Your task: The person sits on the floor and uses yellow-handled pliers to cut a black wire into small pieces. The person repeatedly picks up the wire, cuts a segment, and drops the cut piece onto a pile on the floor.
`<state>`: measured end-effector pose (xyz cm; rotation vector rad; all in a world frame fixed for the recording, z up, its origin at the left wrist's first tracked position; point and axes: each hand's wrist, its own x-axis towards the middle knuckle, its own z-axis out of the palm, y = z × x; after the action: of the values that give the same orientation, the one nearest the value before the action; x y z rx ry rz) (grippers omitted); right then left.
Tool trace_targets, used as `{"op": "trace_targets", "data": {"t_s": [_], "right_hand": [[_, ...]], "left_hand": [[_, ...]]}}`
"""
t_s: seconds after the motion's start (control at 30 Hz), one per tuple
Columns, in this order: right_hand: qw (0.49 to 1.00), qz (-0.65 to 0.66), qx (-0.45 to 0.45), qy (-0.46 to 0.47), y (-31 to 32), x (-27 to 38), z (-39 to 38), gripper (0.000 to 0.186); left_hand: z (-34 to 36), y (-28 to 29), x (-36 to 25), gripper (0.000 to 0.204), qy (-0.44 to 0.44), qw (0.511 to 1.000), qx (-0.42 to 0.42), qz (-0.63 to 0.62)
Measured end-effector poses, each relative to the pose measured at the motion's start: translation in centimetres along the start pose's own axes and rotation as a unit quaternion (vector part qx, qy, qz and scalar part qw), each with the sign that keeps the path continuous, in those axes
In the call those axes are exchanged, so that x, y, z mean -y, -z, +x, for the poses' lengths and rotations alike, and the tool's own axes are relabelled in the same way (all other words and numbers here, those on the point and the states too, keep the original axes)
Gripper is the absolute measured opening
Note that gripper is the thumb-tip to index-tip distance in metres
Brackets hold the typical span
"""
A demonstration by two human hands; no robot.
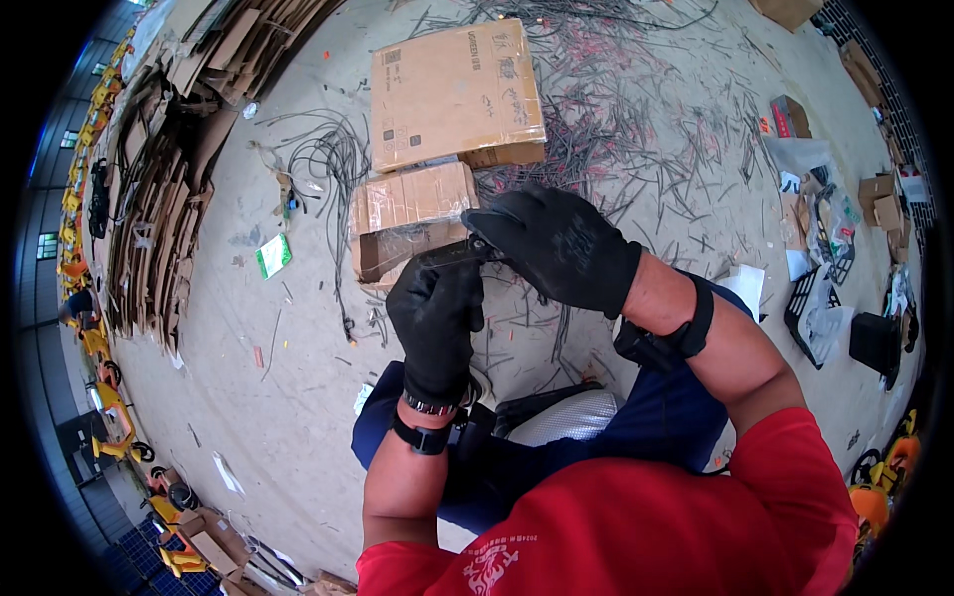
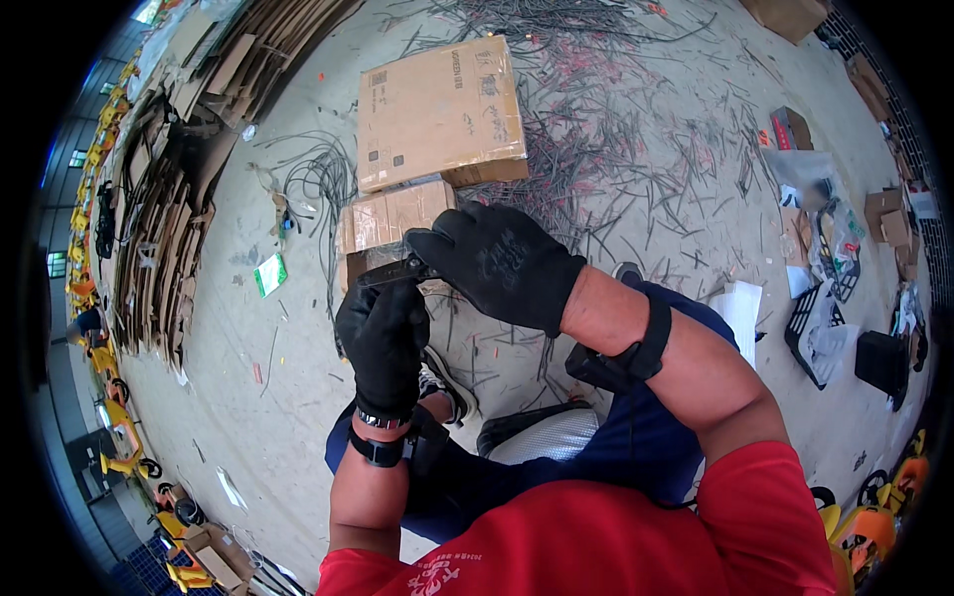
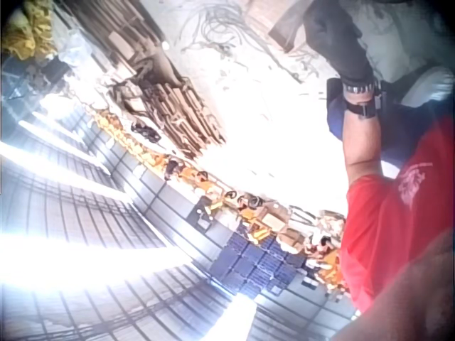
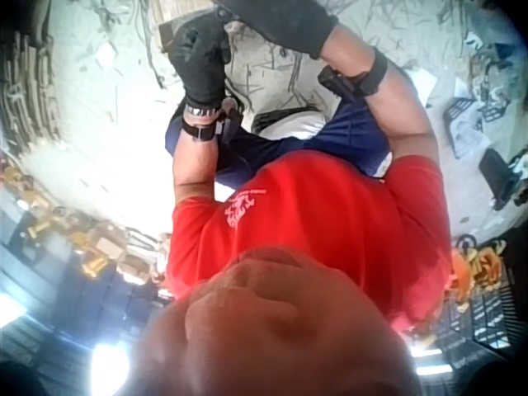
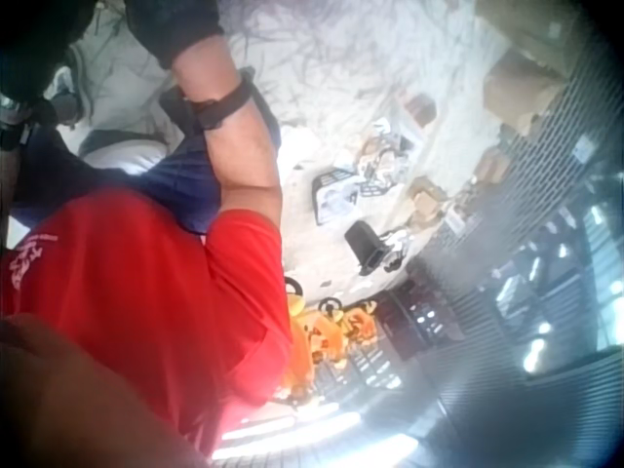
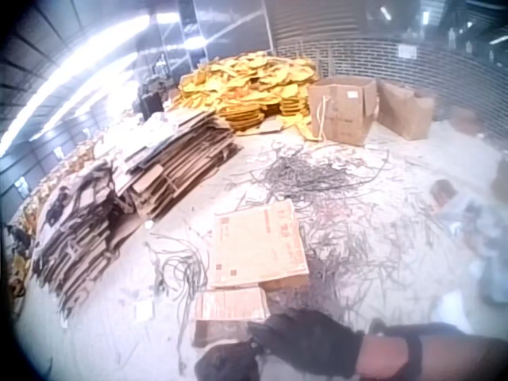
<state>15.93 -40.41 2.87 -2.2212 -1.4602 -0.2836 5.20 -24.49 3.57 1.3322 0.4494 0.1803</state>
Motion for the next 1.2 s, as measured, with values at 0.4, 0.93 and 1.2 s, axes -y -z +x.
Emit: {"op": "trace_targets", "data": {"t_s": [0.4, 0.93, 1.2], "right_hand": [[0.967, 0.241, 0.034, -0.073, -1.6, -0.4, -0.8, 0.028], [0.89, 0.417, 0.128, -0.133, 0.7, -0.3, 0.1, 0.027], [0.82, 0.51, 0.201, -0.166, 2.4, -0.5, 0.9, 0.018]], "left_hand": [[0.1, 0.1, 0.3, 0.022, 0.034, 0.999, -0.005, 0.034], [-0.1, 0.9, -0.5, 0.016, 0.0, 0.999, 0.032, 0.023], [-0.1, 1.4, -0.6, 0.014, -0.03, 0.996, 0.074, 0.033]]}}
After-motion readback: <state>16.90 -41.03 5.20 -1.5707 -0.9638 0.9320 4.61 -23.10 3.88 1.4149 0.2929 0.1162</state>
